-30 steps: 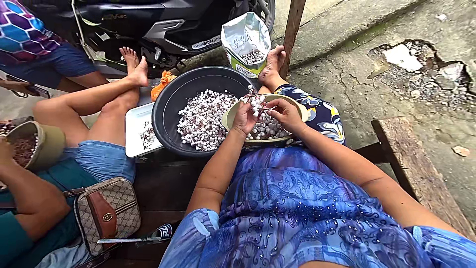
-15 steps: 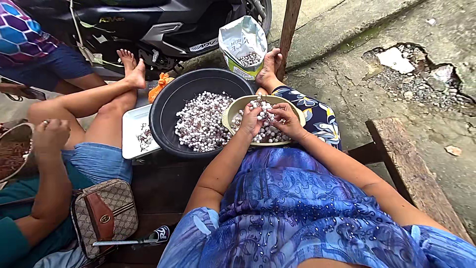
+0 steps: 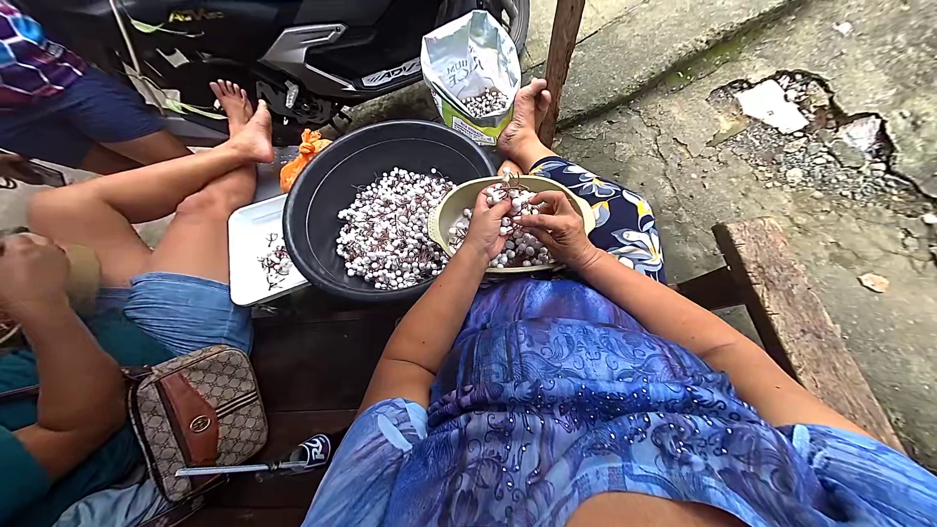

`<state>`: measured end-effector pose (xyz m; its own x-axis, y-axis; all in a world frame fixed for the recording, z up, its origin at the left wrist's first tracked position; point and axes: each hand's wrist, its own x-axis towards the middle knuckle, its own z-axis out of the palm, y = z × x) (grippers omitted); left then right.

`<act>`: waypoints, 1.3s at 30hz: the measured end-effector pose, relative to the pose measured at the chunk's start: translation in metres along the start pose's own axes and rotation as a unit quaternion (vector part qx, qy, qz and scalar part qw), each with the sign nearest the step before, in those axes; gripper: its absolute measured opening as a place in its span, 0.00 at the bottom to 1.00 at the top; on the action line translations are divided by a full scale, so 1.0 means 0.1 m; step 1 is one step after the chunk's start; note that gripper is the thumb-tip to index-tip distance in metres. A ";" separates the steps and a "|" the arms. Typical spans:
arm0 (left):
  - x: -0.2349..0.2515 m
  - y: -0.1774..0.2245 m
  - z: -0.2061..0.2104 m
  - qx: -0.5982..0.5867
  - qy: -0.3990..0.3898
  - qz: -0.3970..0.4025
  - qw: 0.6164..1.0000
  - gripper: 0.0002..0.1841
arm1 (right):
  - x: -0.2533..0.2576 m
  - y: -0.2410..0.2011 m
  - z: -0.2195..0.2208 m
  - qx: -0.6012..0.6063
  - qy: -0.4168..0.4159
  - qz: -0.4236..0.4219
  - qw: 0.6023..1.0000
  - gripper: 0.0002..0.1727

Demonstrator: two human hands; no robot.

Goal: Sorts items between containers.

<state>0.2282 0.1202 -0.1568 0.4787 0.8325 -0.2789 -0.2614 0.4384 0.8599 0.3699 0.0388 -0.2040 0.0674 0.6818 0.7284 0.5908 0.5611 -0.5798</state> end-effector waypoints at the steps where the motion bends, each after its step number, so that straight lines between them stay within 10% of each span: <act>1: 0.00 0.02 0.00 -0.009 0.002 0.000 1.000 0.22 | 0.01 -0.01 -0.01 0.009 0.014 -0.007 1.000 0.08; 8: 0.09 0.10 0.00 -0.030 0.014 -0.018 0.999 0.23 | 0.79 -0.43 -0.36 0.022 0.133 -0.173 0.976 0.07; 15: 0.10 0.09 -0.03 -0.005 -0.002 -0.024 1.000 0.23 | 1.84 -1.03 -0.97 -0.120 0.344 -0.371 0.854 0.10; 22: 0.01 0.14 -0.01 0.012 -0.005 -0.024 1.000 0.21 | 2.56 -0.23 -0.60 -0.218 0.073 0.016 0.973 0.25; 39: 0.11 0.06 -0.04 -0.020 -0.006 -0.028 0.999 0.26 | 1.66 -0.16 -0.41 -0.186 -0.041 0.044 0.981 0.17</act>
<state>0.2289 0.1333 -0.1562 0.5042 0.8019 -0.3204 -0.2669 0.4976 0.8253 0.4044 0.1239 -0.0585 0.0760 0.7637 0.6410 0.8396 0.2978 -0.4544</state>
